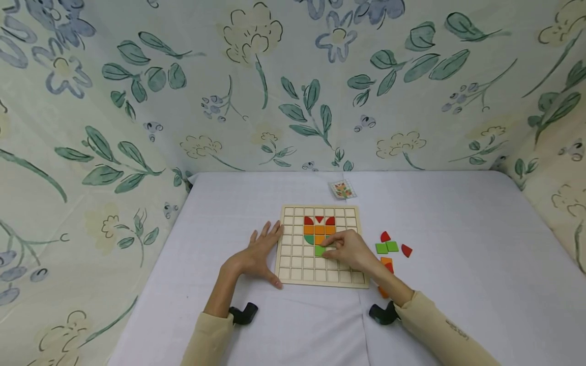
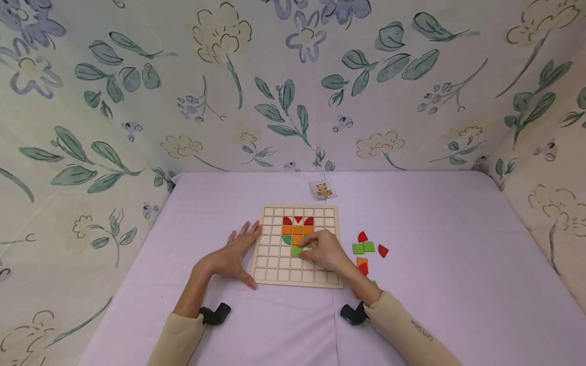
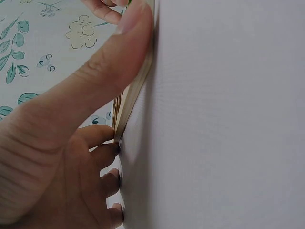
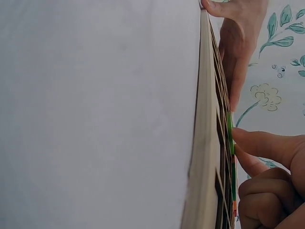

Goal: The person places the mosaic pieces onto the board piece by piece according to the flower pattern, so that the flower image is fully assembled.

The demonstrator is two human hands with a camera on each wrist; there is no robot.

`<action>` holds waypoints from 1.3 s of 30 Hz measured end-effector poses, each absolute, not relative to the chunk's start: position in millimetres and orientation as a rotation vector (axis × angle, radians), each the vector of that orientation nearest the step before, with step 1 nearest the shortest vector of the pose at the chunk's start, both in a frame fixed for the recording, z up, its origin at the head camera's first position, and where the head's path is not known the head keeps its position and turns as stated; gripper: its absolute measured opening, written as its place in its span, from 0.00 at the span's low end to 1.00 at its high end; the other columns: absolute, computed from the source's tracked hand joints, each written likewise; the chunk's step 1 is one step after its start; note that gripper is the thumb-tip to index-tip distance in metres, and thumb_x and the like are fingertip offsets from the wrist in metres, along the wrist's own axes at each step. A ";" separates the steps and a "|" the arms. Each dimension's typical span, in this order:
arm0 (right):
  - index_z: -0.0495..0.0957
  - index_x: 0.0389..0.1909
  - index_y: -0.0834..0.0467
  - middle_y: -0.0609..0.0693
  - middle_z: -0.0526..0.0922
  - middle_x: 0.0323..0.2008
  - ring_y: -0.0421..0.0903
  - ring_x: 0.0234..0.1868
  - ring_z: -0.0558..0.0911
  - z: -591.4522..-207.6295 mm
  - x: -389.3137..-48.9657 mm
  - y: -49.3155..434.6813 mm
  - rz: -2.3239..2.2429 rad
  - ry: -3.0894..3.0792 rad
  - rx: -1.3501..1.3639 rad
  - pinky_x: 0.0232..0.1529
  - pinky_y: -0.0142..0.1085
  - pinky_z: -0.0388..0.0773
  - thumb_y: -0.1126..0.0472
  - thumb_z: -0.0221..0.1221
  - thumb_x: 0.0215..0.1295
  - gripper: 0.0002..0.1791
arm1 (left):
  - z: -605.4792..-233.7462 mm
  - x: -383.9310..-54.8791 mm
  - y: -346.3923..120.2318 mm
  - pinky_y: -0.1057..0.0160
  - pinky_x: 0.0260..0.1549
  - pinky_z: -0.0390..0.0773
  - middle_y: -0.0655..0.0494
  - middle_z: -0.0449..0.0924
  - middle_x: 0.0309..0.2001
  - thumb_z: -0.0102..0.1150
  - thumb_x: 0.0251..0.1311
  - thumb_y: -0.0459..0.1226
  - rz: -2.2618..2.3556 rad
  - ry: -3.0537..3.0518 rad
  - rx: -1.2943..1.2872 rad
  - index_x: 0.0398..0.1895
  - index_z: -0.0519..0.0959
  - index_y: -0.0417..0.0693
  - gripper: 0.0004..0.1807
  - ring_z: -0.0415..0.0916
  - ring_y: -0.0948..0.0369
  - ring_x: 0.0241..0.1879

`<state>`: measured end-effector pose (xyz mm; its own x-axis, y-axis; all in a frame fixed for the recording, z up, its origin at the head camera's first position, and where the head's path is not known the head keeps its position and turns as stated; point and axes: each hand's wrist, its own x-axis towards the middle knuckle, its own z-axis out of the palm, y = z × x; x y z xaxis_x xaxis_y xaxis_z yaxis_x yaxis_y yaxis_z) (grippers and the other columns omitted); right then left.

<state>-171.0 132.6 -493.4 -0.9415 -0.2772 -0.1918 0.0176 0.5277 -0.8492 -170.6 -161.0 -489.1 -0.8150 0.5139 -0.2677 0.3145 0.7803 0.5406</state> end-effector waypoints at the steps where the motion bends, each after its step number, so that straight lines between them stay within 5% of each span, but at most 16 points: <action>1: 0.89 0.41 0.58 0.44 0.58 0.13 0.41 0.16 0.56 -493.3 -171.0 132.4 -1.376 2.468 -0.212 0.18 0.28 0.54 0.63 0.74 0.59 0.10 | -488.7 -170.6 -160.6 0.38 0.82 0.27 0.51 0.29 0.86 0.89 0.29 0.53 0.683 2.566 0.627 0.85 0.38 0.46 0.84 0.21 0.48 0.85; 15: 0.87 0.51 0.59 0.43 0.55 0.14 0.40 0.16 0.54 -475.7 -169.1 187.0 -1.392 2.520 -0.111 0.17 0.30 0.51 0.58 0.70 0.65 0.15 | -488.7 -170.8 -159.8 0.37 0.82 0.28 0.50 0.30 0.86 0.90 0.30 0.53 0.696 2.564 0.627 0.85 0.39 0.44 0.83 0.22 0.47 0.85; 27: 0.84 0.56 0.61 0.45 0.60 0.17 0.42 0.20 0.63 -479.0 -162.3 260.9 -1.261 2.688 0.050 0.20 0.32 0.58 0.59 0.68 0.67 0.19 | -487.6 -170.0 -159.2 0.38 0.82 0.28 0.52 0.29 0.86 0.89 0.30 0.53 0.682 2.566 0.614 0.85 0.39 0.46 0.83 0.22 0.48 0.85; 39: 0.81 0.61 0.61 0.45 0.64 0.16 0.44 0.20 0.68 -484.7 -167.9 277.0 -1.245 2.665 0.134 0.22 0.35 0.61 0.56 0.66 0.70 0.23 | -488.6 -170.6 -159.5 0.38 0.82 0.27 0.52 0.29 0.86 0.89 0.29 0.54 0.688 2.564 0.617 0.85 0.39 0.45 0.83 0.21 0.48 0.85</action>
<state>-167.9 277.0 -484.7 -0.9764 -0.0012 -0.2158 0.1648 0.6417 -0.7490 -170.6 -159.5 -488.6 -0.8165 0.5099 -0.2708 0.3059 0.7798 0.5462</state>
